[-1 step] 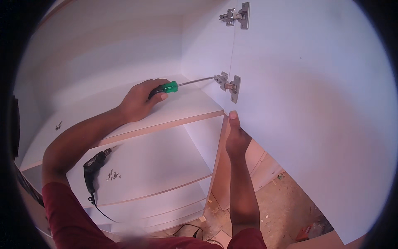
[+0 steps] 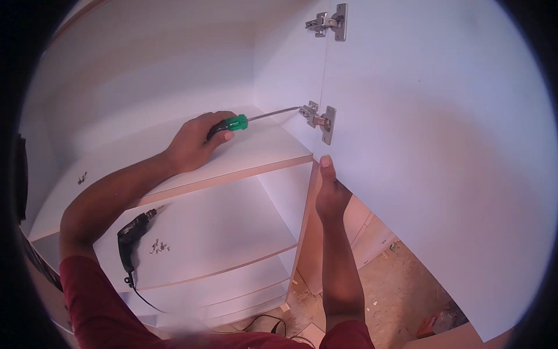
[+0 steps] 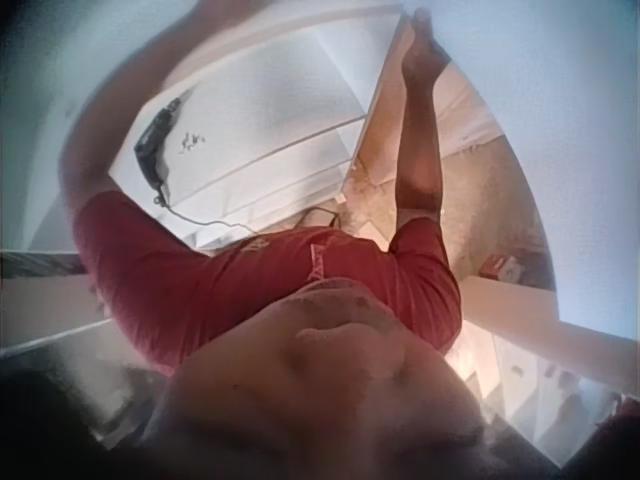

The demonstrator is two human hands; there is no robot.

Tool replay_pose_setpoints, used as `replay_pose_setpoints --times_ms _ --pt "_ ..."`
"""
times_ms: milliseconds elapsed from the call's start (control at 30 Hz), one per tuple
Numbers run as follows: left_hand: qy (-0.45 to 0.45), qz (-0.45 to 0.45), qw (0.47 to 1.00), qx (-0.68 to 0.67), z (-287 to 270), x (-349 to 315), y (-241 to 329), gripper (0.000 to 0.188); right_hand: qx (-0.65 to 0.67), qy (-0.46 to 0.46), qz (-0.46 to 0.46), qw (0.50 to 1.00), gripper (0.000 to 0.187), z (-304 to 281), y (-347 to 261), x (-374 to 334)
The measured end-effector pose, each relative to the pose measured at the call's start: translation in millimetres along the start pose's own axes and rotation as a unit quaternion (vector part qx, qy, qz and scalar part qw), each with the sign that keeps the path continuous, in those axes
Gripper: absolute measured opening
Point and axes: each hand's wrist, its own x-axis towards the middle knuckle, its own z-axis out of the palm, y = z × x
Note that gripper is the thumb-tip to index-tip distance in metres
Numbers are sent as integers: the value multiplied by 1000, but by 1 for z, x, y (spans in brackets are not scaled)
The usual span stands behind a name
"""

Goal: The person attaches a door to a cabinet using a drill to secure hinges and then uses a screwdriver to adjust the hinge tension.

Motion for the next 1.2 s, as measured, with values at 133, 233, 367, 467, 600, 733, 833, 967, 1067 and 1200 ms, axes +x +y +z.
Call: replay_pose_setpoints --times_ms 133,233,367,467,600,733,833,967,1067,1200 --pt "-4 -22 1000 1 -2 -1 1 41 25 8 19 999 40 6 -10 -2" --pt "8 -1 1000 -2 -1 -1 -1 40 18 4 14 1000 36 5 -11 -3" --pt "-7 -9 1000 -4 -1 1 5 41 50 60 3 997 29 11 -11 -2" --pt "-21 -29 999 17 0 3 6 41 20 31 5 999 24 7 -14 -2" --pt "18 -14 999 -49 -3 -1 8 41 -5 26 -20 999 23 11 -19 -1" --pt "74 -23 990 -118 0 2 -15 45 9 28 2 1000 20 10 -22 -2" --pt "102 6 990 -100 -11 8 -11 45 16 40 -8 999 19 11 -18 -1" --pt "143 89 985 26 -19 10 -7 48 30 37 -18 999 19 12 -18 0" --pt "174 211 956 109 -11 17 -11 50 33 29 -22 999 18 11 -14 2" --pt "116 225 942 221 -17 21 -24 52 14 32 -36 999 16 12 -12 1"
